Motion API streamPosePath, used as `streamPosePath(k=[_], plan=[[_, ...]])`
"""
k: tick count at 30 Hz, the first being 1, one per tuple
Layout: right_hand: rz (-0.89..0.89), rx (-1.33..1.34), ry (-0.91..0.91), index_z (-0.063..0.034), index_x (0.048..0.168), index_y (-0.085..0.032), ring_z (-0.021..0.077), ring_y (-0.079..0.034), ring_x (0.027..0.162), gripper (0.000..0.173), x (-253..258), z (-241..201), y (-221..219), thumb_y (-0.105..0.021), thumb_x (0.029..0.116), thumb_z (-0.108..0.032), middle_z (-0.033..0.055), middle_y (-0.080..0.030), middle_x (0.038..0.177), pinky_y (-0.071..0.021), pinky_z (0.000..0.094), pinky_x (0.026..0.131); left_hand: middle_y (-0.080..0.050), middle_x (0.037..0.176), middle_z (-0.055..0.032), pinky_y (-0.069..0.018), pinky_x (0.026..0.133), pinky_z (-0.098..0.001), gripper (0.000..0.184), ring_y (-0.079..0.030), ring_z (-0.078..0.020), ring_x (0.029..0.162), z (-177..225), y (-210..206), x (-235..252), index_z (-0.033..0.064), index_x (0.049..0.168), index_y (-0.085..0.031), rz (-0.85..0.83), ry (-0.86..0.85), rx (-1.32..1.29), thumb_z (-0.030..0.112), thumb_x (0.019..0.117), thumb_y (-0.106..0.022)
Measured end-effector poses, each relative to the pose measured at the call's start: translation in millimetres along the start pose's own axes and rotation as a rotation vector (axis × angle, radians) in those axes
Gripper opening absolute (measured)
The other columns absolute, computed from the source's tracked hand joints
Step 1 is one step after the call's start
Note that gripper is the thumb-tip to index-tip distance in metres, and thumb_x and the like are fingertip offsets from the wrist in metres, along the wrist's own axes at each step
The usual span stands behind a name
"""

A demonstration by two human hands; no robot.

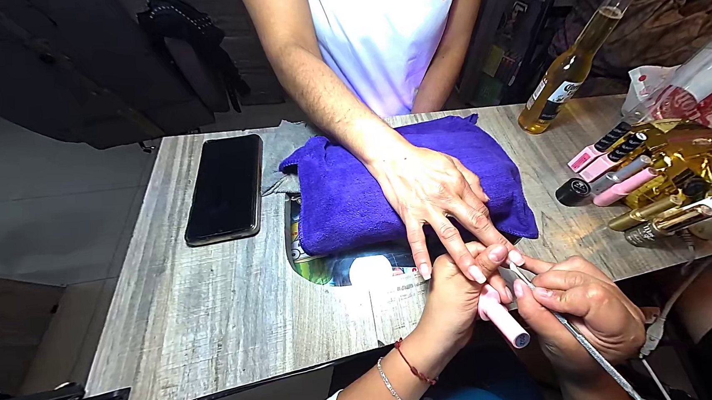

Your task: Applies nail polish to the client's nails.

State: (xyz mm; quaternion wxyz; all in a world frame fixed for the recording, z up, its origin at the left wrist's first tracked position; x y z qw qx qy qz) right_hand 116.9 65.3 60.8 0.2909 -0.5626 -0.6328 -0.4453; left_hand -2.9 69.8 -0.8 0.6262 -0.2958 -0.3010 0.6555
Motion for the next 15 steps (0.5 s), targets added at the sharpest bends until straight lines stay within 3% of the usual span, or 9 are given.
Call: streamPosePath(k=[5,11,13,15], plan=[[0.013,-0.011,0.008,-0.0136,0.079,-0.056,0.0047,-0.064,0.076,0.020,-1.5,-0.2,2.0,-0.072,0.0845,-0.004,-0.0056,-0.058,0.076,-0.0622,0.0256,0.081,-0.059,0.053,-0.0035,-0.0513,0.046,-0.0190,0.024,-0.058,-0.0057,0.044,0.1,-0.3,0.5,0.0027,0.090,-0.068,0.000,-0.002,0.002,0.012,0.1060,-0.053],[0.056,0.012,-0.009,-0.0166,0.080,-0.055,0.0039,-0.062,0.074,0.021,-4.5,2.3,12.5,-0.071,0.0839,-0.004,-0.0073,-0.055,0.076,-0.0640,0.0294,0.081,-0.060,0.054,-0.0027,-0.0522,0.047,-0.0180,0.024,-0.060,-0.0050,0.046,0.1,-0.2,-0.8,0.0039,0.091,-0.069,0.003,0.018,0.020,0.013,0.1063,-0.053],[0.073,0.032,-0.072,-0.0200,0.084,-0.060,0.0028,-0.065,0.076,0.018,-1.5,9.5,23.1,-0.073,0.0855,-0.007,-0.0107,-0.059,0.080,-0.0650,0.0297,0.083,-0.061,0.054,-0.0029,-0.0526,0.047,-0.0181,0.025,-0.060,-0.0051,0.045,1.0,-0.6,-1.3,0.0048,0.090,-0.070,0.003,0.008,0.027,0.012,0.1064,-0.052],[0.034,-0.005,-0.222,-0.0252,0.093,-0.067,-0.0015,-0.067,0.083,0.014,3.6,25.3,37.6,-0.076,0.0890,-0.015,-0.0159,-0.067,0.089,-0.0616,0.0205,0.081,-0.061,0.054,-0.0029,-0.0531,0.047,-0.0186,0.026,-0.060,-0.0055,0.046,0.6,-0.3,-2.9,0.0059,0.090,-0.070,-0.004,0.007,0.021,0.014,0.1068,-0.052]])
Point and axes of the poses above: each hand's wrist, its own x-axis towards the middle knuckle, its own y-axis out of the back of the hand, z = x × y, the point moved 7 cm from there along x, towards the middle knuckle
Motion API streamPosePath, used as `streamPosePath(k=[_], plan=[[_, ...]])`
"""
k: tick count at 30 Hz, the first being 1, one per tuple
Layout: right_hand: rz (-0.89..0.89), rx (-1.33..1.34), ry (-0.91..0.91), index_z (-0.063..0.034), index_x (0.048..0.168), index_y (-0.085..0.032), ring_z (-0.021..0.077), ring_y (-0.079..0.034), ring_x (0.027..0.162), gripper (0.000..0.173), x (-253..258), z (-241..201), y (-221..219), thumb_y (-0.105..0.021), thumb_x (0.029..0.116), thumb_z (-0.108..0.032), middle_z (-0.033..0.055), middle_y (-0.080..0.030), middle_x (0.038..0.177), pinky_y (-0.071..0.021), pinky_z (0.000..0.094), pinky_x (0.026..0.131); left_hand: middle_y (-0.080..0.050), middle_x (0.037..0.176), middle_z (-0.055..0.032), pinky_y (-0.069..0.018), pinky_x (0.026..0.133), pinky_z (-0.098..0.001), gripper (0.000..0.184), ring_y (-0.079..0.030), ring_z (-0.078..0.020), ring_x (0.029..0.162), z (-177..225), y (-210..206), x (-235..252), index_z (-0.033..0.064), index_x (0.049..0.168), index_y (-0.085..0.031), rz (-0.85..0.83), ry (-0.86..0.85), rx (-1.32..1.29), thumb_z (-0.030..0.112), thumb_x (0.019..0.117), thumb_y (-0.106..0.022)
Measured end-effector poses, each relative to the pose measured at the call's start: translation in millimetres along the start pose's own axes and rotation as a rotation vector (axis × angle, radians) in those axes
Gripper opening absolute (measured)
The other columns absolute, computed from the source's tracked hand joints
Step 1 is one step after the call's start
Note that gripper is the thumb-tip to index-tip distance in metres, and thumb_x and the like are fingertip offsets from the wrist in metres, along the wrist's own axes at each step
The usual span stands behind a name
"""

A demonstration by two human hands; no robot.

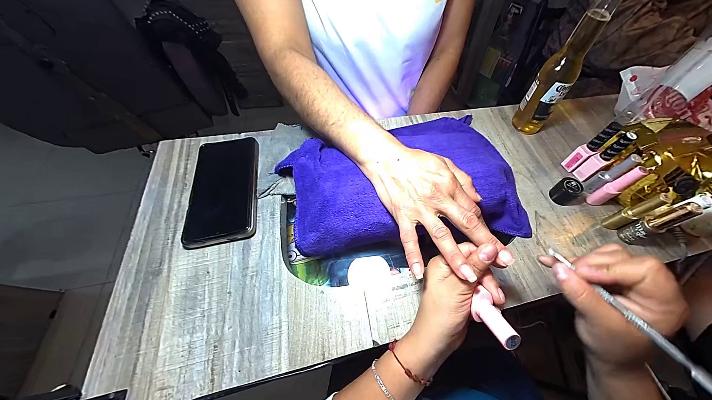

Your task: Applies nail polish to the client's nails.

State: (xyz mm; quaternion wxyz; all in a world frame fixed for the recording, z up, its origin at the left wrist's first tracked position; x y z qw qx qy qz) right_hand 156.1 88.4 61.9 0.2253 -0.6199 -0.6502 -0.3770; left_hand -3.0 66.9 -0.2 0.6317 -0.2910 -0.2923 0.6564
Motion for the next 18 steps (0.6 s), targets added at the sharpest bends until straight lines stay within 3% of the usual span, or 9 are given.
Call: streamPosePath(k=[2,4,6,7,8,10,12,14,18], plan=[[-0.111,-0.101,-0.180,-0.0206,0.104,-0.067,-0.0036,-0.067,0.083,0.014,7.7,20.0,16.4,-0.075,0.0936,-0.024,-0.0150,-0.070,0.095,-0.0584,0.0158,0.076,-0.061,0.055,-0.0025,-0.0535,0.048,-0.0189,0.029,-0.061,-0.0055,0.046,-1.2,0.6,-2.8,0.0072,0.092,-0.070,0.003,0.008,0.010,0.018,0.1085,-0.049],[-0.265,-0.227,-0.294,-0.0091,0.111,-0.068,-0.0026,-0.068,0.080,0.024,13.0,37.4,31.7,-0.069,0.0981,-0.029,-0.0076,-0.071,0.095,-0.0589,0.0164,0.074,-0.061,0.056,-0.0022,-0.0535,0.049,-0.0189,0.038,-0.060,-0.0055,0.047,-2.6,1.9,-6.8,0.0084,0.090,-0.068,0.024,0.002,0.047,0.025,0.1112,-0.041],[-0.387,-0.391,-0.286,-0.0100,0.098,-0.070,-0.0056,-0.060,0.066,0.028,18.5,47.3,43.4,-0.062,0.1002,-0.037,-0.0092,-0.066,0.079,-0.0511,0.0133,0.060,-0.062,0.057,-0.0034,-0.0534,0.048,-0.0191,0.046,-0.061,-0.0066,0.047,-3.7,3.9,-11.6,0.0080,0.085,-0.063,0.074,-0.022,0.042,0.026,0.1128,-0.032],[-0.455,-0.505,-0.245,-0.0141,0.087,-0.065,-0.0053,-0.054,0.059,0.035,21.3,50.1,46.1,-0.055,0.1025,-0.044,-0.0111,-0.057,0.069,-0.0444,0.0144,0.054,-0.062,0.058,-0.0036,-0.0537,0.049,-0.0190,0.043,-0.061,-0.0071,0.048,-3.9,5.0,-14.1,0.0085,0.086,-0.060,0.099,-0.032,0.030,0.024,0.1127,-0.029],[-0.520,-0.605,-0.196,-0.0162,0.079,-0.057,-0.0019,-0.047,0.053,0.042,23.2,52.7,46.7,-0.048,0.1049,-0.048,-0.0106,-0.048,0.062,-0.0370,0.0186,0.049,-0.063,0.059,-0.0036,-0.0536,0.049,-0.0189,0.038,-0.062,-0.0075,0.048,-3.7,5.7,-16.4,0.0091,0.091,-0.057,0.116,-0.039,0.026,0.022,0.1123,-0.028],[-0.638,-0.749,-0.112,-0.0116,0.073,-0.054,0.0119,-0.046,0.048,0.047,24.5,57.6,44.5,-0.041,0.1061,-0.043,-0.0033,-0.044,0.056,-0.0347,0.0327,0.044,-0.062,0.059,-0.0047,-0.0532,0.048,-0.0195,0.030,-0.061,-0.0083,0.047,-3.0,7.2,-19.4,0.0086,0.098,-0.055,0.163,-0.044,0.042,0.018,0.1120,-0.030],[-0.742,-0.830,-0.098,-0.0075,0.073,-0.056,0.0235,-0.053,0.049,0.042,23.0,67.5,40.1,-0.048,0.1043,-0.034,0.0032,-0.048,0.056,-0.0394,0.0441,0.044,-0.060,0.058,-0.0049,-0.0521,0.047,-0.0197,0.023,-0.059,-0.0083,0.046,-2.0,8.4,-20.1,0.0080,0.104,-0.054,0.199,-0.038,0.085,0.016,0.1113,-0.034],[-0.806,-0.891,-0.134,-0.0066,0.073,-0.058,0.0271,-0.057,0.051,0.037,22.1,78.9,34.9,-0.056,0.1043,-0.026,0.0056,-0.051,0.056,-0.0416,0.0471,0.046,-0.060,0.058,-0.0040,-0.0518,0.047,-0.0196,0.017,-0.059,-0.0077,0.046,-1.2,8.9,-18.9,0.0083,0.109,-0.055,0.226,-0.021,0.128,0.014,0.1102,-0.039],[-0.847,-0.964,-0.264,-0.0067,0.071,-0.057,0.0289,-0.059,0.054,0.039,26.0,97.5,37.6,-0.063,0.1035,-0.026,0.0079,-0.052,0.055,-0.0426,0.0488,0.049,-0.060,0.057,-0.0026,-0.0522,0.047,-0.0204,0.019,-0.059,-0.0078,0.046,-4.5,3.9,-7.4,0.0088,0.100,-0.058,0.231,-0.026,0.169,0.010,0.1084,-0.041]])
Point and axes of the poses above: each hand's wrist, its own x-axis towards the middle knuckle, its own y-axis out of the back of the hand, z = x × y, the point moved 7 cm from there along x, towards the middle knuckle
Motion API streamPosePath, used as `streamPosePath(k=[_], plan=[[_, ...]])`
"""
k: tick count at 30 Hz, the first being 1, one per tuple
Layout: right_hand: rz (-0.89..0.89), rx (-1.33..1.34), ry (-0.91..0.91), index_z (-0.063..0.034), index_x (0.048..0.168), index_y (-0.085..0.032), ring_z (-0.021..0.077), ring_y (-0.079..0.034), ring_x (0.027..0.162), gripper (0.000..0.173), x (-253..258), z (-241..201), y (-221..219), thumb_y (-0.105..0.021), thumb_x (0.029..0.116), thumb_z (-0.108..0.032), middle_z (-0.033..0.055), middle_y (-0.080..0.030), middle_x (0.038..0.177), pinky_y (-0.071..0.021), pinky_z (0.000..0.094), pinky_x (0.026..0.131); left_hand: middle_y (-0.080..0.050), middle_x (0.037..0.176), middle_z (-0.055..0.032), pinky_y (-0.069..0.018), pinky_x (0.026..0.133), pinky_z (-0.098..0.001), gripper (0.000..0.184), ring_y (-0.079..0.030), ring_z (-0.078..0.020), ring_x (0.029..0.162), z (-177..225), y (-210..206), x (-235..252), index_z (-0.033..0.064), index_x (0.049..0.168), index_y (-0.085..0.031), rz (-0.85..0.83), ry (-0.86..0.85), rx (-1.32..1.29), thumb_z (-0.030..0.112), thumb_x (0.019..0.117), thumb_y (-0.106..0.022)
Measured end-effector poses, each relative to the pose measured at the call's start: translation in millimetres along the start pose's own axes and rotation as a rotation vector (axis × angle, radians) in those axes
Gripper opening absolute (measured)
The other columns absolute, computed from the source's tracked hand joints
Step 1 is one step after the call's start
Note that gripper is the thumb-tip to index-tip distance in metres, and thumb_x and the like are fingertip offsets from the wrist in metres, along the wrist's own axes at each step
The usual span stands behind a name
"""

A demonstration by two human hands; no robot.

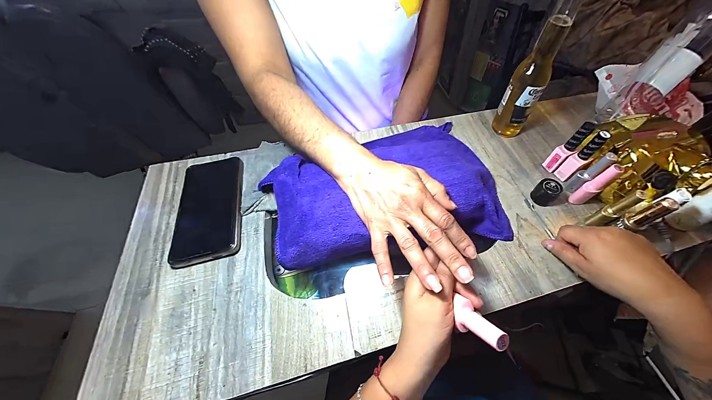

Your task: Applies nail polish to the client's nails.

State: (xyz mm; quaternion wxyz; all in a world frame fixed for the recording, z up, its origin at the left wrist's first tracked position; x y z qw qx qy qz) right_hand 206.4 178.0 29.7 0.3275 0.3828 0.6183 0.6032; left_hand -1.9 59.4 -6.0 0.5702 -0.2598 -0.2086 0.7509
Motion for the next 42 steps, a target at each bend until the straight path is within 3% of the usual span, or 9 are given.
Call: streamPosePath(k=[4,6,9,12,14,19,23,31,42], plan=[[0.134,0.133,0.023,-0.0001,0.083,-0.063,0.0366,-0.059,0.055,0.031,-3.3,-0.5,12.8,-0.072,0.0982,-0.025,0.0148,-0.056,0.061,-0.0437,0.0578,0.050,-0.061,0.062,0.0024,-0.0518,0.050,-0.0180,0.021,-0.059,-0.0034,0.051,-1.2,-10.6,10.9,0.0102,0.106,-0.065,-0.080,-0.084,-0.003,0.014,0.1073,-0.044],[0.301,0.281,0.168,-0.0031,0.089,-0.064,0.0201,-0.051,0.052,0.031,-12.8,-18.6,20.5,-0.063,0.0960,-0.033,0.0053,-0.054,0.065,-0.0410,0.0409,0.048,-0.061,0.061,0.0032,-0.0507,0.050,-0.0169,0.023,-0.058,-0.0020,0.051,-0.5,-12.7,15.1,0.0098,0.106,-0.064,-0.133,-0.140,-0.021,0.018,0.1090,-0.043],[0.377,0.638,0.390,-0.0101,0.106,-0.070,-0.0011,-0.052,0.062,0.031,-37.5,-60.7,28.2,-0.069,0.0960,-0.039,-0.0036,-0.060,0.074,-0.0443,0.0152,0.056,-0.062,0.065,0.0033,-0.0529,0.052,-0.0179,0.022,-0.060,-0.0025,0.054,-0.2,-17.1,16.4,0.0124,0.100,-0.063,-0.188,-0.219,-0.014,0.025,0.1091,-0.046],[0.392,0.793,0.593,-0.0146,0.122,-0.067,-0.0016,-0.062,0.079,0.030,-48.2,-97.0,28.6,-0.072,0.0976,-0.031,-0.0058,-0.066,0.087,-0.0524,0.0128,0.072,-0.059,0.062,0.0026,-0.0510,0.049,-0.0171,0.025,-0.057,-0.0023,0.050,0.1,-20.4,15.9,0.0115,0.098,-0.063,-0.167,-0.276,0.012,0.027,0.1096,-0.047],[0.438,0.817,0.644,-0.0121,0.116,-0.072,0.0013,-0.066,0.087,0.023,-47.1,-105.9,28.7,-0.073,0.0972,-0.025,-0.0037,-0.071,0.094,-0.0554,0.0149,0.079,-0.058,0.061,0.0028,-0.0493,0.047,-0.0164,0.025,-0.056,-0.0017,0.049,0.5,-20.5,15.1,0.0114,0.099,-0.060,-0.153,-0.297,0.040,0.027,0.1102,-0.045],[0.544,0.899,0.603,-0.0136,0.099,-0.077,-0.0006,-0.065,0.077,0.012,-44.3,-102.3,26.6,-0.077,0.0923,-0.024,-0.0062,-0.071,0.083,-0.0544,0.0134,0.071,-0.058,0.061,0.0024,-0.0485,0.048,-0.0159,0.025,-0.055,-0.0017,0.049,2.5,-17.0,15.5,0.0105,0.097,-0.059,-0.160,-0.321,0.064,0.027,0.1101,-0.045],[0.485,0.900,0.561,-0.0139,0.102,-0.076,-0.0016,-0.068,0.081,0.013,-41.6,-104.5,24.8,-0.077,0.0921,-0.023,-0.0078,-0.074,0.087,-0.0566,0.0133,0.074,-0.057,0.060,0.0026,-0.0466,0.046,-0.0148,0.025,-0.053,-0.0009,0.048,1.8,-17.6,14.9,0.0100,0.098,-0.059,-0.145,-0.304,0.089,0.026,0.1106,-0.044],[0.670,0.943,0.547,-0.0152,0.101,-0.074,0.0000,-0.068,0.079,0.015,-54.4,-100.8,31.2,-0.080,0.0897,-0.023,-0.0088,-0.072,0.085,-0.0568,0.0135,0.071,-0.058,0.061,0.0008,-0.0476,0.047,-0.0154,0.026,-0.054,-0.0018,0.047,3.3,-16.3,14.7,0.0078,0.097,-0.059,-0.155,-0.303,0.082,0.024,0.1109,-0.044],[0.695,0.982,0.477,-0.0179,0.102,-0.075,-0.0020,-0.067,0.079,0.016,-56.0,-97.9,31.5,-0.080,0.0890,-0.025,-0.0115,-0.072,0.087,-0.0563,0.0118,0.071,-0.060,0.061,0.0021,-0.0486,0.050,-0.0139,0.024,-0.056,-0.0005,0.050,3.0,-16.4,16.7,0.0064,0.097,-0.059,-0.137,-0.314,0.034,0.019,0.1106,-0.043]])
Point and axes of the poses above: each hand's wrist, its own x-axis towards the middle knuckle, its own y-axis out of the back of the hand, z = x × y, the point moved 7 cm from there along x, towards the middle knuckle
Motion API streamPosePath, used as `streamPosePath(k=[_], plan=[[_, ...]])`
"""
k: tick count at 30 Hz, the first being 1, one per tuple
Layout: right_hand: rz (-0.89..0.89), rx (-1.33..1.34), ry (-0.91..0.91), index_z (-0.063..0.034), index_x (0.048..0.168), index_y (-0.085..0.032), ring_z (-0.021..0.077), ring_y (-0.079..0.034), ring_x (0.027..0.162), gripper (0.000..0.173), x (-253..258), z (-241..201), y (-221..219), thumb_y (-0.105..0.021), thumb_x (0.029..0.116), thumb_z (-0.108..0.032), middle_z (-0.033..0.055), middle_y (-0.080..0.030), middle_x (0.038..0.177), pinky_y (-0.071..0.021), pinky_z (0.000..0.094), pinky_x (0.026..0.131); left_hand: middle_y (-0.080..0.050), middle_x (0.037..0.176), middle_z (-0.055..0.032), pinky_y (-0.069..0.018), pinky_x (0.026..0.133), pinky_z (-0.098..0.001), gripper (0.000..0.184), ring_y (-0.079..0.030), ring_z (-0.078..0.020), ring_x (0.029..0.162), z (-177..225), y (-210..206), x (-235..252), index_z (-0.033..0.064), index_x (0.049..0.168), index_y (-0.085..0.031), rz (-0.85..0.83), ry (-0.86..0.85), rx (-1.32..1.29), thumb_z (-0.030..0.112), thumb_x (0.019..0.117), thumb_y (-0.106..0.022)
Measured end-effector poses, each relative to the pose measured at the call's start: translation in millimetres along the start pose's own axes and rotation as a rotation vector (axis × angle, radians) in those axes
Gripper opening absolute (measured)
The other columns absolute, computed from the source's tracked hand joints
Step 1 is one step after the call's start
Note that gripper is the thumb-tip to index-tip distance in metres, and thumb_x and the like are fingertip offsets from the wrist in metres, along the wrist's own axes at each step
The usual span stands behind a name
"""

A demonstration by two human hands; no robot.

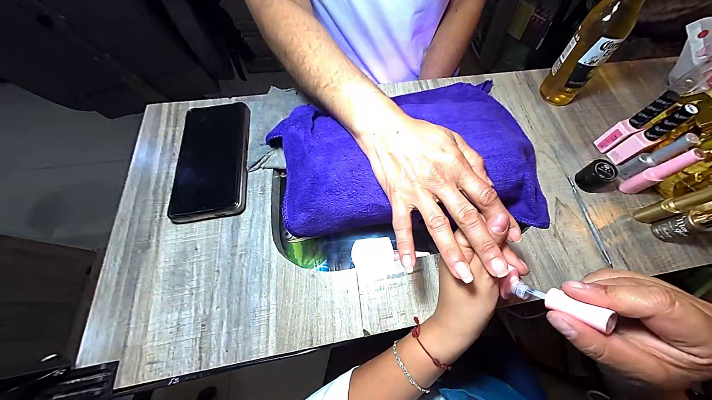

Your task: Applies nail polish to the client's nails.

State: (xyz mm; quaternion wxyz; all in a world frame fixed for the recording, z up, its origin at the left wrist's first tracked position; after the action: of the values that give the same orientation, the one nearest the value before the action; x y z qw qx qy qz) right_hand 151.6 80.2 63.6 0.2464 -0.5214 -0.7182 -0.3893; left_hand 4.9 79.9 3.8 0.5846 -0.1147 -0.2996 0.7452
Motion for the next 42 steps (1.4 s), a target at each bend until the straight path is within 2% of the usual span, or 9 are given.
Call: streamPosePath(k=[10,12,16,18,21,24,27,31,42], plan=[[0.052,0.093,-0.068,-0.0203,0.107,-0.077,-0.0022,-0.069,0.082,0.021,3.8,4.7,3.9,-0.082,0.0871,-0.025,-0.0146,-0.073,0.092,-0.0583,0.0121,0.073,-0.058,0.060,-0.0007,-0.0448,0.044,-0.0133,0.023,-0.052,-0.0007,0.045,2.3,-1.3,-3.1,0.0068,0.099,-0.058,-0.016,0.021,-0.002,0.023,0.1104,-0.046],[0.067,0.248,-0.136,-0.0199,0.110,-0.077,-0.0018,-0.070,0.080,0.022,6.6,7.8,4.3,-0.081,0.0890,-0.024,-0.0129,-0.075,0.095,-0.0586,0.0124,0.069,-0.058,0.060,-0.0007,-0.0464,0.045,-0.0143,0.024,-0.053,-0.0016,0.046,2.1,-0.7,-2.6,0.0067,0.099,-0.058,-0.018,0.017,0.014,0.023,0.1107,-0.044],[0.111,0.625,-0.286,-0.0153,0.115,-0.076,0.0036,-0.070,0.069,0.020,15.6,19.5,1.3,-0.073,0.0962,-0.018,-0.0022,-0.077,0.096,-0.0580,0.0163,0.057,-0.057,0.059,0.0012,-0.0475,0.045,-0.0145,0.028,-0.053,-0.0014,0.045,-0.4,-1.0,-2.0,0.0064,0.106,-0.059,-0.049,0.042,0.002,0.026,0.1118,-0.040],[0.112,0.696,-0.315,-0.0144,0.118,-0.075,0.0070,-0.072,0.073,0.023,20.1,23.2,-2.1,-0.074,0.0945,-0.013,-0.0006,-0.076,0.098,-0.0622,0.0214,0.062,-0.059,0.060,0.0017,-0.0500,0.048,-0.0151,0.028,-0.056,-0.0017,0.048,-3.1,-1.0,-2.5,0.0065,0.112,-0.058,-0.074,0.071,-0.024,0.025,0.1121,-0.037],[0.093,0.594,-0.311,-0.0180,0.112,-0.073,0.0076,-0.073,0.080,0.032,27.9,24.3,-7.5,-0.081,0.0830,-0.007,-0.0065,-0.073,0.091,-0.0657,0.0326,0.083,-0.061,0.062,0.0019,-0.0516,0.049,-0.0153,0.025,-0.058,-0.0018,0.049,-4.7,-0.5,-2.7,0.0072,0.111,-0.058,-0.065,0.080,-0.066,0.021,0.1115,-0.038],[0.064,0.443,-0.235,-0.0209,0.104,-0.071,0.0072,-0.072,0.083,0.034,35.7,20.6,-14.8,-0.084,0.0758,-0.006,-0.0106,-0.069,0.087,-0.0634,0.0394,0.095,-0.061,0.061,0.0012,-0.0509,0.050,-0.0157,0.024,-0.058,-0.0023,0.049,-3.8,0.0,-2.3,0.0092,0.097,-0.057,-0.041,0.050,-0.075,0.021,0.1109,-0.042],[0.037,0.293,-0.149,-0.0208,0.098,-0.067,0.0042,-0.068,0.081,0.031,39.2,15.7,-22.2,-0.082,0.0749,-0.006,-0.0125,-0.064,0.082,-0.0634,0.0394,0.095,-0.058,0.061,0.0028,-0.0479,0.049,-0.0139,0.024,-0.055,-0.0001,0.049,-1.2,0.5,-2.0,0.0107,0.093,-0.058,-0.018,0.005,-0.040,0.022,0.1100,-0.045],[0.011,0.121,-0.061,-0.0179,0.091,-0.061,0.0014,-0.063,0.074,0.027,38.5,10.3,-26.4,-0.078,0.0745,-0.006,-0.0100,-0.056,0.078,-0.0644,0.0378,0.091,-0.054,0.059,0.0037,-0.0472,0.048,-0.0138,0.025,-0.052,0.0002,0.048,-0.6,1.0,-1.7,0.0107,0.091,-0.058,0.005,-0.010,-0.028,0.022,0.1099,-0.046],[-0.015,0.037,-0.036,-0.0164,0.087,-0.060,0.0023,-0.064,0.075,0.025,38.4,7.1,-27.8,-0.079,0.0748,-0.006,-0.0093,-0.057,0.078,-0.0641,0.0371,0.092,-0.053,0.058,0.0038,-0.0462,0.048,-0.0139,0.027,-0.051,0.0003,0.048,-0.7,1.4,-3.0,0.0121,0.085,-0.055,0.015,-0.010,-0.018,0.020,0.1096,-0.047]])
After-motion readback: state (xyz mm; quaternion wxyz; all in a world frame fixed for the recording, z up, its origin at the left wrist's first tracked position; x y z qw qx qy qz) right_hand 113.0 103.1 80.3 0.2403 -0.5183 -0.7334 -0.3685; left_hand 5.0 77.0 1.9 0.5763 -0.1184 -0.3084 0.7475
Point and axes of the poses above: each hand's wrist, its own x-axis towards the middle knuckle, its own y-axis out of the back of the hand, z = x × y, the point moved 7 cm from there along x, towards the middle knuckle
